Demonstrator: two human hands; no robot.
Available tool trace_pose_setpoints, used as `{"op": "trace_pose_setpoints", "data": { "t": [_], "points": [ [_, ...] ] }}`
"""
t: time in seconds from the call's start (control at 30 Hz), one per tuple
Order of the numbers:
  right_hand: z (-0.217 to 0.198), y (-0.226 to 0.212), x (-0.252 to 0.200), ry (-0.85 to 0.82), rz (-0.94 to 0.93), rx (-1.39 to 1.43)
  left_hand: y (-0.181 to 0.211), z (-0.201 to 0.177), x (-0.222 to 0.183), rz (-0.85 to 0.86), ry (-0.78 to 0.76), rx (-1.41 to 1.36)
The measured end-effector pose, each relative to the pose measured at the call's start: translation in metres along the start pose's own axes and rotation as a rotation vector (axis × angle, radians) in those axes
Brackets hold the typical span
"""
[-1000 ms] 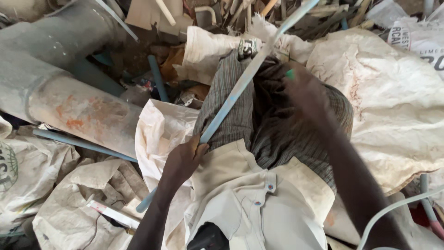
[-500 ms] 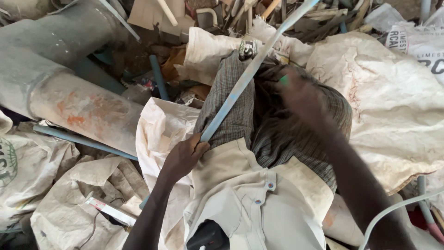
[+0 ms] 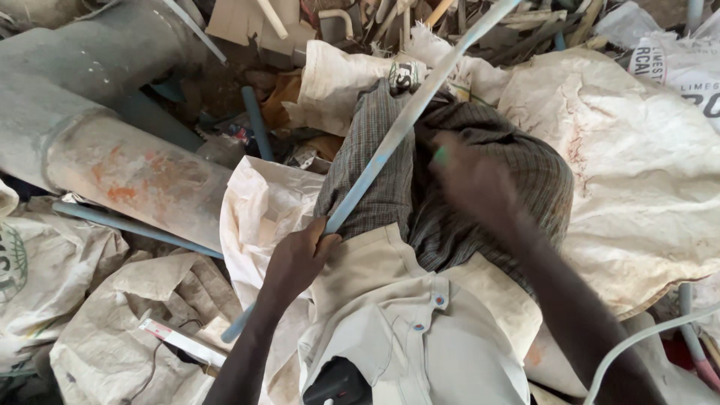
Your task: The person sits among debris and scrapes a long metal rod with a machete, repeatedly rubbing the blade along the rod's surface. The person repositions the rod and continues scraping different sections.
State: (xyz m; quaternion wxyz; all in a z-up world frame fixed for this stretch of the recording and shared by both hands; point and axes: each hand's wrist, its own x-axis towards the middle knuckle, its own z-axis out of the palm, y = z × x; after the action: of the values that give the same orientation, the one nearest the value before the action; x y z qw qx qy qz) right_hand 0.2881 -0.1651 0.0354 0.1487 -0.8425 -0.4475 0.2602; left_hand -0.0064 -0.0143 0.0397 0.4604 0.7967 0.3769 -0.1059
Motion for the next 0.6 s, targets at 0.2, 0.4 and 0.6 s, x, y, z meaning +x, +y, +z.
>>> {"op": "trace_pose_setpoints", "data": {
  "t": [0.2,0.4,0.6],
  "points": [
    [-0.005,0.067,0.031,0.106,0.194,-0.147,0.004,-0.002,0.001,0.238,0.178,0.159],
    [0.086,0.016,-0.039,0.17,-0.229,0.23,0.012,-0.001,-0.004,0.16,0.142,0.232],
    [0.05,0.073,0.005,0.176,0.104,-0.389,0.021,0.004,-0.007,0.196,0.194,0.237]
  ]
}}
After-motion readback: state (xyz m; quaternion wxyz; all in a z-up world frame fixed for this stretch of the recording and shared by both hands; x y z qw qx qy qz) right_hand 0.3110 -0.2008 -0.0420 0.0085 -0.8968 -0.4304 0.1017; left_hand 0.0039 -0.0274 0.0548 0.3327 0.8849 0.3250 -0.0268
